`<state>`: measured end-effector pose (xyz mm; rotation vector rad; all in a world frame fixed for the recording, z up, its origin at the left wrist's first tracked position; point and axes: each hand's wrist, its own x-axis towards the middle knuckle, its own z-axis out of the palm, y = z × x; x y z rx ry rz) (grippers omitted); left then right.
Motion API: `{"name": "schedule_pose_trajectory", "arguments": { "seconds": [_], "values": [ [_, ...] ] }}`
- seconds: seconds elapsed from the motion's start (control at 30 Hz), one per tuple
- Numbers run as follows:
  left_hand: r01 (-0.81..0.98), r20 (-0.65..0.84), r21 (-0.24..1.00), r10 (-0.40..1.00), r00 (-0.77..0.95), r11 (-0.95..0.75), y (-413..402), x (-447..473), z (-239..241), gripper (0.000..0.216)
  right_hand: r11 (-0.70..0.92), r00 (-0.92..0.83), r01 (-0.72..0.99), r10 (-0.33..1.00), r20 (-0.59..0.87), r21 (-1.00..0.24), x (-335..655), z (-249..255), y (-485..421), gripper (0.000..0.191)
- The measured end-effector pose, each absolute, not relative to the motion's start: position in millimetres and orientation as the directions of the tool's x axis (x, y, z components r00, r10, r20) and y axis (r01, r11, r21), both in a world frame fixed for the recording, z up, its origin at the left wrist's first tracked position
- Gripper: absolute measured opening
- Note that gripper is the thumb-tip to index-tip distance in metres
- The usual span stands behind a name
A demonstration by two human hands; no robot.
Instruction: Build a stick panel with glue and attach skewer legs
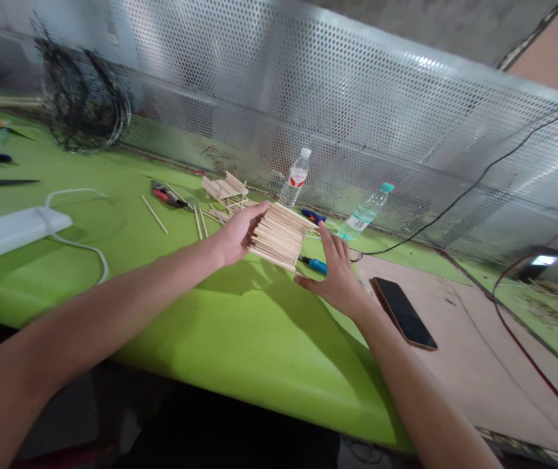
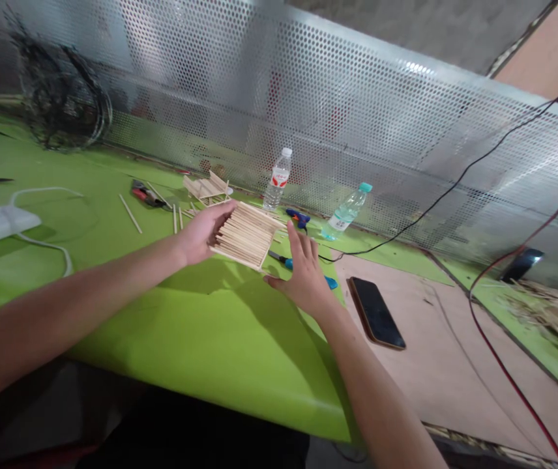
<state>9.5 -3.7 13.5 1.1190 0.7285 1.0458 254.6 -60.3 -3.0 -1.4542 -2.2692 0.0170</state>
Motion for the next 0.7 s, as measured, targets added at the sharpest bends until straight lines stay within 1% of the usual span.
{"name": "schedule_pose_trajectory", "arguments": {
  "seconds": [0.13,0.27,0.33,0.43,0.53,0.7],
  "values": [
    [-0.332,0.015,0.934,0.916,0.4,0.13,-13.5,12.9,19.7,0.037,0.448,-0.356,0.86,0.87,0.34,-0.245,255.9,-5.0,-59.9,0.114],
    [-0.379,0.063,0.917,0.894,0.443,0.123,-21.8,14.1,23.3,0.04,0.493,-0.395,0.828,0.851,0.347,-0.267,256.4,-8.6,-59.3,0.114],
    [-0.426,0.116,0.898,0.878,0.465,0.107,-21.7,14.1,21.2,0.041,0.517,-0.398,0.812,0.83,0.39,-0.271,256.0,-9.4,-59.2,0.114],
    [-0.537,0.2,0.836,0.848,0.491,0.113,-16.5,14.2,14.8,0.041,0.53,-0.373,0.805,0.802,0.466,-0.267,254.5,-7.7,-59.8,0.114],
    [-0.599,0.192,0.778,0.836,0.514,0.189,-10.1,14.2,9.0,0.04,0.502,-0.328,0.826,0.799,0.504,-0.258,252.5,-4.5,-60.6,0.114],
    [-0.635,0.182,0.713,0.796,0.578,0.298,-7.8,14.5,6.0,0.044,0.483,-0.294,0.851,0.762,0.577,-0.204,252.8,-1.9,-60.1,0.112]
  ]
}}
